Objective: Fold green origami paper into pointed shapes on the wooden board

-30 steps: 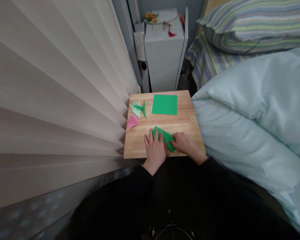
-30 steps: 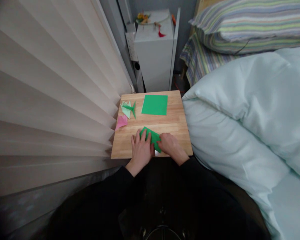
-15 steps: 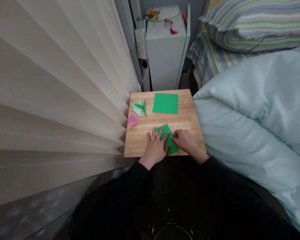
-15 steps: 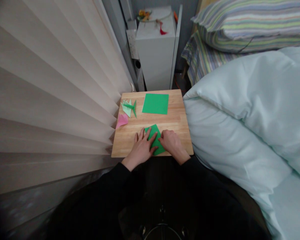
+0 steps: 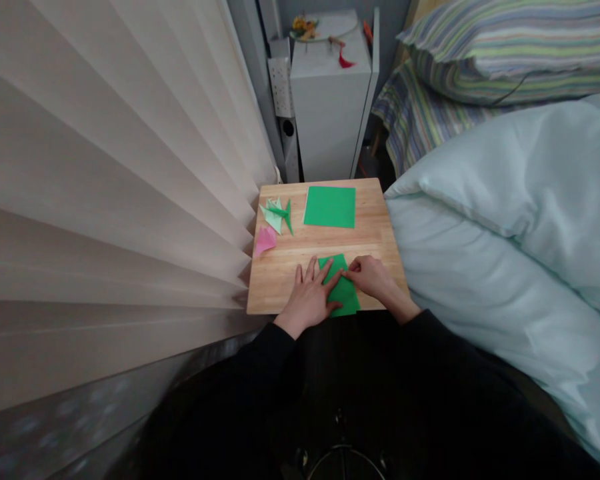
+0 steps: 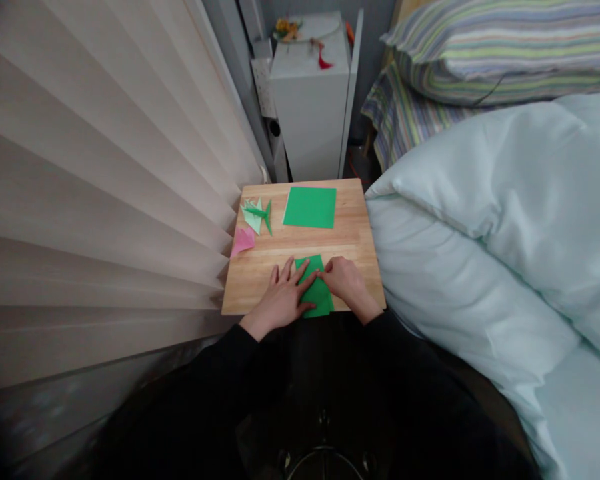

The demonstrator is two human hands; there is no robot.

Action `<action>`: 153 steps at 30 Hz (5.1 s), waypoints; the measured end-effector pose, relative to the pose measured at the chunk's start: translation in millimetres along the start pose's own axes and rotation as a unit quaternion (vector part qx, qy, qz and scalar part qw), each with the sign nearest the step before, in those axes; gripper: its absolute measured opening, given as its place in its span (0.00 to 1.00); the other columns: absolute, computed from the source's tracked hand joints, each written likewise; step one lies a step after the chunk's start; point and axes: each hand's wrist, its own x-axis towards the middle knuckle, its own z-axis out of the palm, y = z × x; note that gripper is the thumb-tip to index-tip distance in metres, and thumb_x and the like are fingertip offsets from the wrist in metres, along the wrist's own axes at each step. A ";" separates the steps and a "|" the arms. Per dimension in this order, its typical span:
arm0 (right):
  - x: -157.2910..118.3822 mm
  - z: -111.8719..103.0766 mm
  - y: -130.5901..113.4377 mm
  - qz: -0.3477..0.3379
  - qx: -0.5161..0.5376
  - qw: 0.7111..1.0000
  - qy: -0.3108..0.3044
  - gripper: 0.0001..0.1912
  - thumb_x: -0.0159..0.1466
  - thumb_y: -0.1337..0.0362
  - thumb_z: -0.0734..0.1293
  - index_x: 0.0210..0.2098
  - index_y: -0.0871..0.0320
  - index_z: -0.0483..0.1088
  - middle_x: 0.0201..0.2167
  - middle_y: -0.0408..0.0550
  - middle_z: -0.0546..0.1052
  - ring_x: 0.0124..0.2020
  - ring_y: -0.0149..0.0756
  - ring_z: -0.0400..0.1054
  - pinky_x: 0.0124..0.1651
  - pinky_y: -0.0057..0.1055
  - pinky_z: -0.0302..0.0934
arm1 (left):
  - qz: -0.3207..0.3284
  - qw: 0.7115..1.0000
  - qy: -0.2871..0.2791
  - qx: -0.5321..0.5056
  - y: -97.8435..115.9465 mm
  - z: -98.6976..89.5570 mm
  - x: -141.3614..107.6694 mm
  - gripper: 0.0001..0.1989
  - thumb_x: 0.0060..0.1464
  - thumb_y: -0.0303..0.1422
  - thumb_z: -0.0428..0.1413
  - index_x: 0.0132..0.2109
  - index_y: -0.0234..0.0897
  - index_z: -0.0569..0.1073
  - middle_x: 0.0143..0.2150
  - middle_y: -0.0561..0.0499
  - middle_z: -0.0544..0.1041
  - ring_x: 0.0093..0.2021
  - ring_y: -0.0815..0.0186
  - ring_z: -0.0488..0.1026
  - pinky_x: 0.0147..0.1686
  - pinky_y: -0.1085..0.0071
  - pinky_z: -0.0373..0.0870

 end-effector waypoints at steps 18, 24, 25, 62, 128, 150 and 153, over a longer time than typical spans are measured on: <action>-0.3 10.6 -7.3 0.097 0.252 0.963 -0.023 0.08 0.62 0.71 0.74 0.36 0.60 0.70 0.28 0.47 0.78 0.21 0.30 0.73 0.25 0.28 0.69 | -0.007 1.000 0.012 0.018 2.3 3.2 1.6 0.38 0.66 0.46 0.55 0.76 0.43 0.53 0.80 0.43 0.45 0.78 0.35 0.39 0.70 0.28 0.43; -4.3 10.0 -12.9 0.117 0.288 0.949 -0.049 0.07 0.63 0.73 0.72 0.33 0.59 0.70 0.25 0.44 0.77 0.21 0.30 0.73 0.27 0.28 0.72 | -0.013 1.000 0.025 0.008 5.7 2.0 1.3 0.36 0.66 0.43 0.56 0.75 0.41 0.56 0.80 0.41 0.47 0.78 0.36 0.40 0.70 0.29 0.45; -4.9 10.8 -13.3 0.118 0.291 0.948 -0.057 0.07 0.63 0.73 0.71 0.32 0.59 0.70 0.25 0.44 0.77 0.21 0.30 0.73 0.27 0.28 0.72 | -0.014 0.999 0.029 0.005 6.1 2.3 1.4 0.36 0.66 0.42 0.56 0.75 0.40 0.56 0.79 0.40 0.48 0.78 0.36 0.40 0.70 0.29 0.45; -10.6 -6.8 -21.2 -0.126 0.471 0.873 -0.013 0.16 0.50 0.53 0.80 0.29 0.56 0.76 0.28 0.43 0.79 0.32 0.34 0.72 0.39 0.33 0.66 | -0.081 0.742 0.280 -0.605 -7.5 -26.6 18.6 0.15 0.49 0.36 0.69 0.44 0.36 0.83 0.44 0.44 0.86 0.41 0.60 0.82 0.44 0.62 0.79; -9.8 -43.9 -8.6 -0.246 0.176 0.948 -0.100 0.08 0.61 0.60 0.71 0.29 0.56 0.79 0.27 0.46 0.82 0.31 0.38 0.74 0.39 0.35 0.66 | 0.020 0.877 0.211 -0.432 -11.8 -38.6 8.4 0.17 0.57 0.27 0.61 0.53 0.40 0.81 0.40 0.49 0.84 0.37 0.64 0.79 0.41 0.68 0.74; -12.2 -56.1 -6.7 -0.236 0.205 0.949 -0.042 0.09 0.61 0.61 0.73 0.39 0.53 0.85 0.37 0.47 0.87 0.42 0.46 0.81 0.50 0.40 0.72 | 0.004 0.850 0.239 -0.469 -19.7 -34.7 12.0 0.10 0.58 0.33 0.64 0.46 0.40 0.85 0.44 0.47 0.86 0.44 0.58 0.84 0.48 0.62 0.79; -10.6 -57.3 -5.1 -0.231 0.211 0.949 -0.037 0.08 0.60 0.61 0.74 0.38 0.53 0.85 0.36 0.47 0.86 0.40 0.45 0.80 0.48 0.40 0.73 | 0.004 0.851 0.241 -0.466 -20.1 -35.8 12.0 0.09 0.58 0.33 0.64 0.46 0.40 0.85 0.44 0.46 0.86 0.43 0.58 0.83 0.46 0.63 0.78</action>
